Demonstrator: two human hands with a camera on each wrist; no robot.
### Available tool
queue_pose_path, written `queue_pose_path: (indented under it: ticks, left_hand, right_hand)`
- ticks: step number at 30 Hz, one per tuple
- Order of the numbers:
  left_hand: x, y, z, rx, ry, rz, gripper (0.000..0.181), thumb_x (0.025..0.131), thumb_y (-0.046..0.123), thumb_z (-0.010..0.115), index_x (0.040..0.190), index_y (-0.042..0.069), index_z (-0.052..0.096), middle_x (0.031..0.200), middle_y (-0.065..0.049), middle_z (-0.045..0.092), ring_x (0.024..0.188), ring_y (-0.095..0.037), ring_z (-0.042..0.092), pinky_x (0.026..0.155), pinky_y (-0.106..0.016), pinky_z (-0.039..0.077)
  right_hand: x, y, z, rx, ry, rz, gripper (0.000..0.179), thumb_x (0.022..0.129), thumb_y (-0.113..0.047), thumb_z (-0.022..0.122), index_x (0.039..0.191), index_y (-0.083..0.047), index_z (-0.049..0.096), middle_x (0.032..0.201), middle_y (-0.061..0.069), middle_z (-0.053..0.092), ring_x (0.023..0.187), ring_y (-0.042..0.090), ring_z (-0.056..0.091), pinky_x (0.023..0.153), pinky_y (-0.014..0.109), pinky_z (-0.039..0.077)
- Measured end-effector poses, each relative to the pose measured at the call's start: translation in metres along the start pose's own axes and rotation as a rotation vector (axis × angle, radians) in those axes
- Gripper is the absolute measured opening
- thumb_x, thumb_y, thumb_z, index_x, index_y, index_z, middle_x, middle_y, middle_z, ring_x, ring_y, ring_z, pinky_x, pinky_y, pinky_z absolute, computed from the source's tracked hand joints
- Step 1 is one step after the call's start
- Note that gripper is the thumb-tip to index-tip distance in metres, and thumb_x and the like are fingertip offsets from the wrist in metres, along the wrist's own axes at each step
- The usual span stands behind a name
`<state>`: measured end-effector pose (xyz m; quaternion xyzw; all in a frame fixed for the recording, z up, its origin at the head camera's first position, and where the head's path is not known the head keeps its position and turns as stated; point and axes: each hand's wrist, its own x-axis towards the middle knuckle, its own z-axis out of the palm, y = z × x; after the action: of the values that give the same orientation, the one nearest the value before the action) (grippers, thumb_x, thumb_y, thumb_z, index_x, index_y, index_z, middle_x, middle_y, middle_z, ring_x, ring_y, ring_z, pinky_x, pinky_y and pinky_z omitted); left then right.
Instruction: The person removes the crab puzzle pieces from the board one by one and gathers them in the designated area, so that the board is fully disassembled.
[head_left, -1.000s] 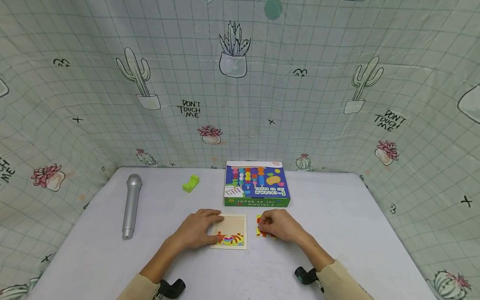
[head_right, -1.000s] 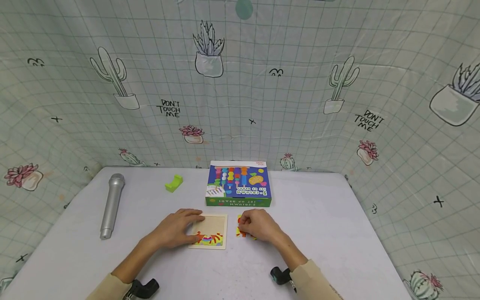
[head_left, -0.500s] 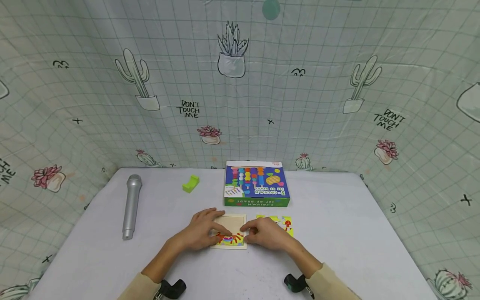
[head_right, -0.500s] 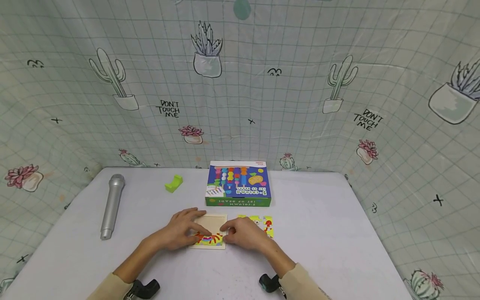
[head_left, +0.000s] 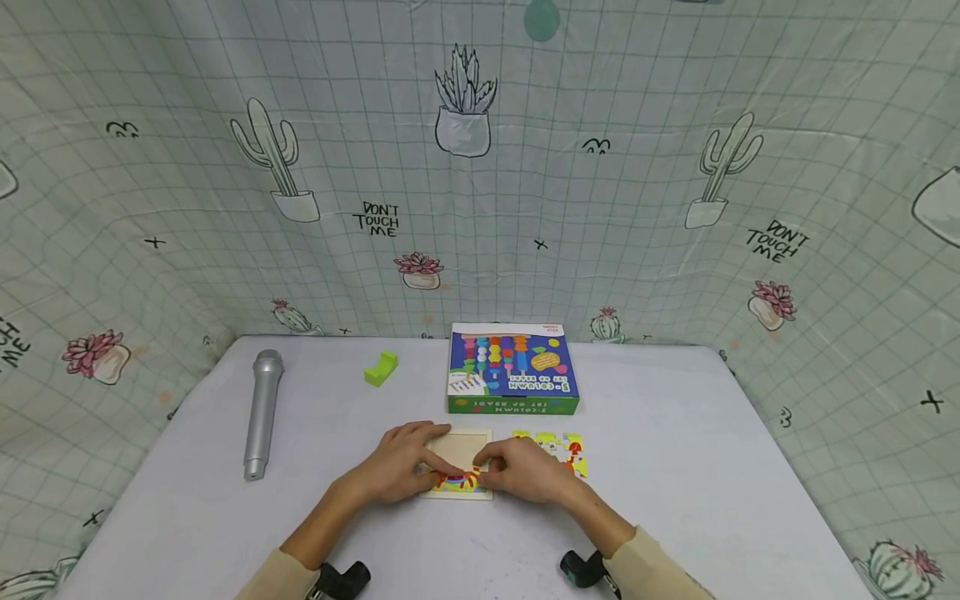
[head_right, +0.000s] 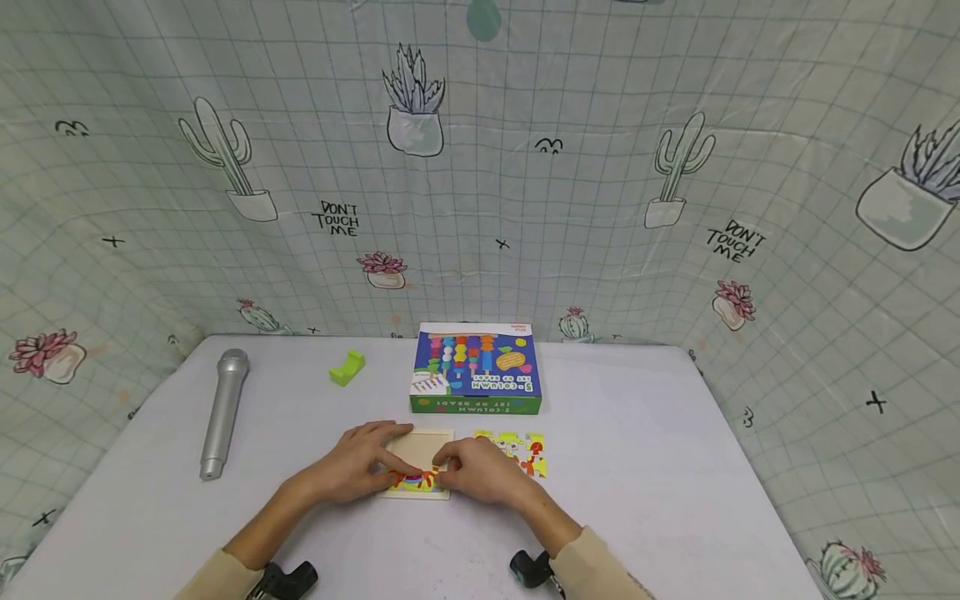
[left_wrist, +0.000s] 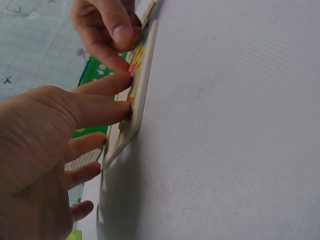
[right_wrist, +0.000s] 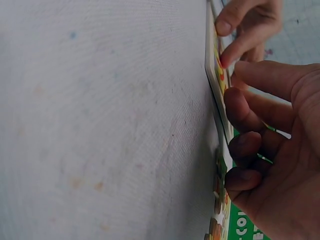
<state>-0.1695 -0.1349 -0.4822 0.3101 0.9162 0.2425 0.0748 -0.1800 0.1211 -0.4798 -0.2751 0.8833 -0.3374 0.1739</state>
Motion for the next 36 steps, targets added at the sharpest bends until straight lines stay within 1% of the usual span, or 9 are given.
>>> queue_pose_path:
  ticks: [6, 12, 16, 23, 26, 29, 36]
  left_hand:
    - [0.0001, -0.0005, -0.0002, 0.011, -0.005, 0.002, 0.027, 0.092, 0.02, 0.07, 0.111, 0.037, 0.078, 0.15, -0.012, 0.049, 0.14, -0.042, 0.038, 0.104, -0.071, 0.029]
    - [0.0001, 0.0005, -0.0015, 0.006, -0.008, -0.002, 0.029, 0.092, 0.018, 0.069, 0.112, 0.037, 0.078, 0.151, -0.012, 0.049, 0.14, -0.041, 0.038, 0.105, -0.071, 0.029]
    - [0.0001, 0.0014, -0.0027, 0.01, -0.009, -0.001, 0.029, 0.092, 0.018, 0.069, 0.112, 0.038, 0.078, 0.15, -0.012, 0.049, 0.141, -0.041, 0.038, 0.105, -0.071, 0.029]
    - [0.0011, 0.0023, -0.003, 0.017, -0.008, 0.0, 0.028, 0.092, 0.019, 0.07, 0.111, 0.039, 0.078, 0.149, -0.011, 0.05, 0.14, -0.039, 0.039, 0.105, -0.07, 0.029]
    - [0.001, 0.0033, -0.004, 0.025, -0.008, 0.002, 0.028, 0.092, 0.019, 0.07, 0.11, 0.038, 0.078, 0.149, -0.011, 0.05, 0.14, -0.04, 0.04, 0.104, -0.07, 0.03]
    - [0.0011, 0.0045, -0.005, 0.033, -0.004, 0.003, 0.027, 0.092, 0.019, 0.071, 0.11, 0.037, 0.079, 0.149, -0.012, 0.051, 0.139, -0.04, 0.041, 0.104, -0.07, 0.03]
    - [0.0016, 0.0057, -0.0054, 0.024, -0.005, 0.002, 0.025, 0.091, 0.02, 0.071, 0.109, 0.036, 0.079, 0.149, -0.013, 0.051, 0.138, -0.041, 0.041, 0.104, -0.071, 0.03]
  right_hand:
    - [0.002, -0.0015, 0.0023, 0.001, 0.02, 0.013, 0.02, 0.089, -0.02, 0.074, 0.106, -0.01, 0.074, 0.069, -0.009, 0.057, 0.061, 0.004, 0.049, 0.058, 0.021, 0.037]
    - [0.0033, -0.0006, 0.0041, 0.006, 0.029, 0.021, 0.016, 0.09, -0.019, 0.072, 0.104, -0.011, 0.074, 0.072, -0.009, 0.058, 0.065, 0.005, 0.05, 0.062, 0.023, 0.039]
    - [0.0046, -0.0005, 0.0052, -0.017, 0.044, 0.02, 0.013, 0.09, -0.02, 0.071, 0.101, -0.012, 0.074, 0.073, -0.009, 0.058, 0.067, 0.006, 0.051, 0.064, 0.024, 0.041]
    - [0.0066, -0.0025, 0.0062, -0.062, 0.073, 0.009, 0.008, 0.089, -0.018, 0.072, 0.096, -0.014, 0.073, 0.075, -0.009, 0.056, 0.067, 0.005, 0.05, 0.062, 0.023, 0.041]
    - [0.0065, -0.0045, 0.0057, -0.046, 0.078, 0.012, 0.004, 0.088, -0.017, 0.072, 0.092, -0.018, 0.071, 0.076, -0.01, 0.056, 0.069, 0.005, 0.051, 0.062, 0.023, 0.041]
    - [0.0062, -0.0075, 0.0041, -0.021, 0.078, 0.008, 0.006, 0.088, -0.016, 0.072, 0.089, -0.021, 0.069, 0.077, -0.01, 0.057, 0.07, 0.006, 0.052, 0.062, 0.022, 0.042]
    - [0.0025, -0.0086, -0.0011, 0.044, 0.05, -0.012, 0.004, 0.09, -0.017, 0.071, 0.092, -0.019, 0.068, 0.079, -0.011, 0.061, 0.07, 0.006, 0.055, 0.063, 0.023, 0.044]
